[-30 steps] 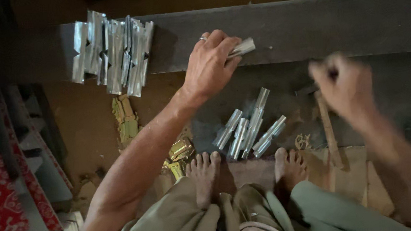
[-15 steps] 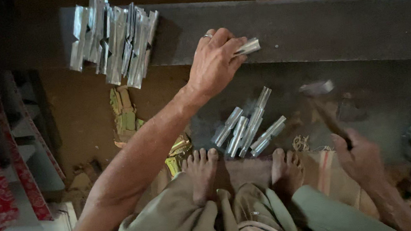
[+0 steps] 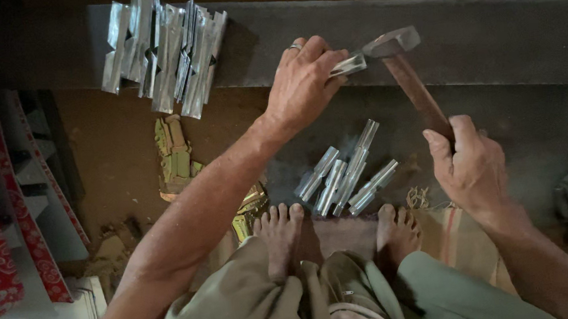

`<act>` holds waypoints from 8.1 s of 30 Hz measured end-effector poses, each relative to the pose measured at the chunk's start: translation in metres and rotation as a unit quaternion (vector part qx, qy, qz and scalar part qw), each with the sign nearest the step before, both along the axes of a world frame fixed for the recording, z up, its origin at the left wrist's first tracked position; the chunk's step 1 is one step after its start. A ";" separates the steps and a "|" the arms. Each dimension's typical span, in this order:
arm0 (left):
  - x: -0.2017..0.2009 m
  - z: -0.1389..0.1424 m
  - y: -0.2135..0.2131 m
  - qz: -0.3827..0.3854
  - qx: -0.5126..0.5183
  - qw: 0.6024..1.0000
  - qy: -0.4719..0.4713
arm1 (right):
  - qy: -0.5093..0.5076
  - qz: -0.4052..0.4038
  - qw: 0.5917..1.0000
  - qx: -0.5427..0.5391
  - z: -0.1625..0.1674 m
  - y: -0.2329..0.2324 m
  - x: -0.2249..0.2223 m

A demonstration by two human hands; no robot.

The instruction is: The person repeatedly picks up small metal rods, places them on a metal beam, and strikes them with a hammer to flatten or shape them. Finished pieces are set aside in a growing pile.

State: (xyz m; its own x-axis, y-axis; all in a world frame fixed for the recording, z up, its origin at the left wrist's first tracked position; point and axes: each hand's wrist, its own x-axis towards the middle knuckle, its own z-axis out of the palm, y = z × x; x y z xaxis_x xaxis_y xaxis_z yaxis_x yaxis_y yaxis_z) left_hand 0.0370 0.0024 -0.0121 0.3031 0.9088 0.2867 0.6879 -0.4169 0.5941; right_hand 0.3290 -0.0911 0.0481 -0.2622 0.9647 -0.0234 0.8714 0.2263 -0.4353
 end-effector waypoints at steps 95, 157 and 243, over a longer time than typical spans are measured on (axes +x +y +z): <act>-0.171 0.049 -0.034 0.290 0.215 0.881 0.306 | -0.160 -0.242 0.945 -0.152 -0.129 -0.095 0.264; -0.003 0.003 -0.001 -0.015 0.029 0.999 -0.005 | 0.104 -0.009 0.992 -0.065 -0.067 0.117 0.026; 0.066 0.017 0.018 -0.049 -0.053 0.997 -0.027 | 0.029 -0.115 0.991 -0.062 0.021 -0.009 0.043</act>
